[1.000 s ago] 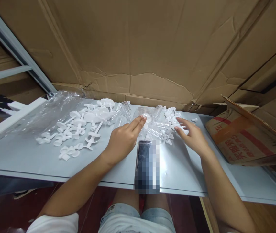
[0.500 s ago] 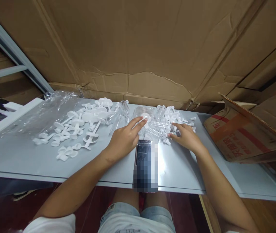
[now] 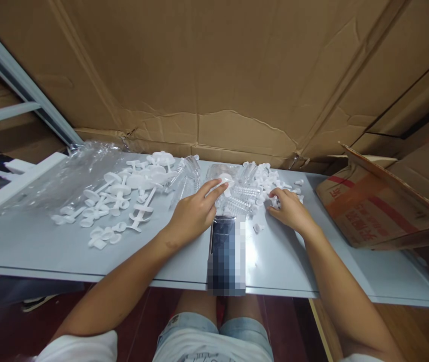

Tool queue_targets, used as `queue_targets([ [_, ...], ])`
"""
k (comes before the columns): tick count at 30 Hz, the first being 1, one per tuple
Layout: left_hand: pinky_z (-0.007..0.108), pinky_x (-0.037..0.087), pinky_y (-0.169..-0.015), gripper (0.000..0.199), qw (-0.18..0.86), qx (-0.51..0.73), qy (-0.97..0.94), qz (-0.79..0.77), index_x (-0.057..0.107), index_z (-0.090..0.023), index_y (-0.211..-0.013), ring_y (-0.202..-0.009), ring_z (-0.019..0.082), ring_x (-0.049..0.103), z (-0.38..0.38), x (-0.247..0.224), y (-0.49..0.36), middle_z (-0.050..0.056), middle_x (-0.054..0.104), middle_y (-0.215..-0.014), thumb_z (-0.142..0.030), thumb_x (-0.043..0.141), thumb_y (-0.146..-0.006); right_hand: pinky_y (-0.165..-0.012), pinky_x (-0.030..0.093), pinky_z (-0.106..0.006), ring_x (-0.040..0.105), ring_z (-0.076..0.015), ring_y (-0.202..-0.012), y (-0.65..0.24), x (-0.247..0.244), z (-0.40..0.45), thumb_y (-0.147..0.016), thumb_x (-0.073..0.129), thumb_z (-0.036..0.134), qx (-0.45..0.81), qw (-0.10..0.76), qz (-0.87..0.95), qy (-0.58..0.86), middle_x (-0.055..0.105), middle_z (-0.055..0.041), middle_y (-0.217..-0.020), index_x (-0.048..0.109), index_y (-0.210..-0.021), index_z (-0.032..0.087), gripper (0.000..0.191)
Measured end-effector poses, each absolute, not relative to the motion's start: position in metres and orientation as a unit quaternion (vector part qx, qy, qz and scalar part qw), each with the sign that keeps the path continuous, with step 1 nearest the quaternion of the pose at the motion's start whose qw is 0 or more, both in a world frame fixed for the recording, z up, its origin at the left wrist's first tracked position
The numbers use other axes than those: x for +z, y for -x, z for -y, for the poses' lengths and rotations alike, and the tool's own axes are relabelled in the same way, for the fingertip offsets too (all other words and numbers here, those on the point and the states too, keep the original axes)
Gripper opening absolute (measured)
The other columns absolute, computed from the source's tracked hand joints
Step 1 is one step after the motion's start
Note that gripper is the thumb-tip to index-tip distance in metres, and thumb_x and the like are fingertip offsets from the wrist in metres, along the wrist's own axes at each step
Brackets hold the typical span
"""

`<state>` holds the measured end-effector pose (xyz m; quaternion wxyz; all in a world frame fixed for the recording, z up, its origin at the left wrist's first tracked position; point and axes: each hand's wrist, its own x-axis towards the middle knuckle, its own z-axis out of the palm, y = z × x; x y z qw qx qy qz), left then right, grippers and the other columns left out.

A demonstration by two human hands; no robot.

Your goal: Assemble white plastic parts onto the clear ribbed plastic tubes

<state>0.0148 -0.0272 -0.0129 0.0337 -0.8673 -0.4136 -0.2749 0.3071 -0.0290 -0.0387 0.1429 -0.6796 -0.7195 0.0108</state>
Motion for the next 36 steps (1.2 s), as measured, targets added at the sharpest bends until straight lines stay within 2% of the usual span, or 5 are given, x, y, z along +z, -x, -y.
queue_targets([
  [14,0.028,0.054,-0.064,0.051,0.032,-0.27,0.869,0.413,0.045,-0.021,-0.132,-0.096,0.019,0.064,0.028,-0.012,-0.015,0.008,0.048,-0.139,-0.007,0.041,-0.083,-0.079,0.046,-0.037,0.057,-0.0269,-0.099,-0.289,-0.04,0.032,-0.081,0.054,0.024,0.006,0.22,0.723,0.655,0.061,-0.0093,-0.104,0.058,-0.103,0.022,0.023],
  [19,0.028,0.053,-0.063,0.051,0.034,-0.275,0.868,0.412,0.045,-0.021,-0.132,-0.095,0.019,0.064,0.029,-0.013,-0.015,0.008,0.048,-0.139,-0.007,0.041,-0.083,-0.07,0.048,-0.034,0.057,-0.0216,-0.08,-0.296,-0.047,0.026,-0.081,0.052,0.024,0.048,0.278,0.71,0.645,0.058,-0.0081,-0.09,0.057,-0.083,0.019,0.007],
  [24,0.027,0.053,-0.062,0.051,0.038,-0.282,0.868,0.408,0.045,-0.021,-0.131,-0.094,0.018,0.064,0.029,-0.014,-0.015,0.008,0.048,-0.139,-0.007,0.041,-0.082,-0.076,0.048,-0.036,0.056,-0.0239,-0.093,-0.297,-0.043,0.027,-0.081,0.051,0.024,0.042,0.293,0.72,0.627,0.058,-0.0096,-0.097,0.057,-0.08,0.02,0.008],
  [31,0.027,0.053,-0.063,0.051,0.031,-0.279,0.868,0.41,0.043,-0.02,-0.132,-0.092,0.018,0.065,0.029,-0.013,-0.015,0.007,0.047,-0.14,-0.007,0.04,-0.083,-0.075,0.045,-0.035,0.06,-0.0228,-0.08,-0.305,-0.025,0.039,-0.082,0.055,0.031,0.021,0.169,0.707,0.687,0.061,-0.0092,-0.098,0.062,-0.103,0.021,0.024],
  [36,0.026,0.053,-0.062,0.051,0.026,-0.28,0.868,0.41,0.044,-0.02,-0.132,-0.094,0.018,0.065,0.03,-0.012,-0.015,0.008,0.048,-0.139,-0.007,0.04,-0.083,-0.068,0.044,-0.031,0.059,-0.0197,-0.072,-0.304,-0.032,0.035,-0.083,0.053,0.025,0.02,0.14,0.699,0.701,0.06,-0.0095,-0.096,0.064,-0.102,0.02,0.023],
])
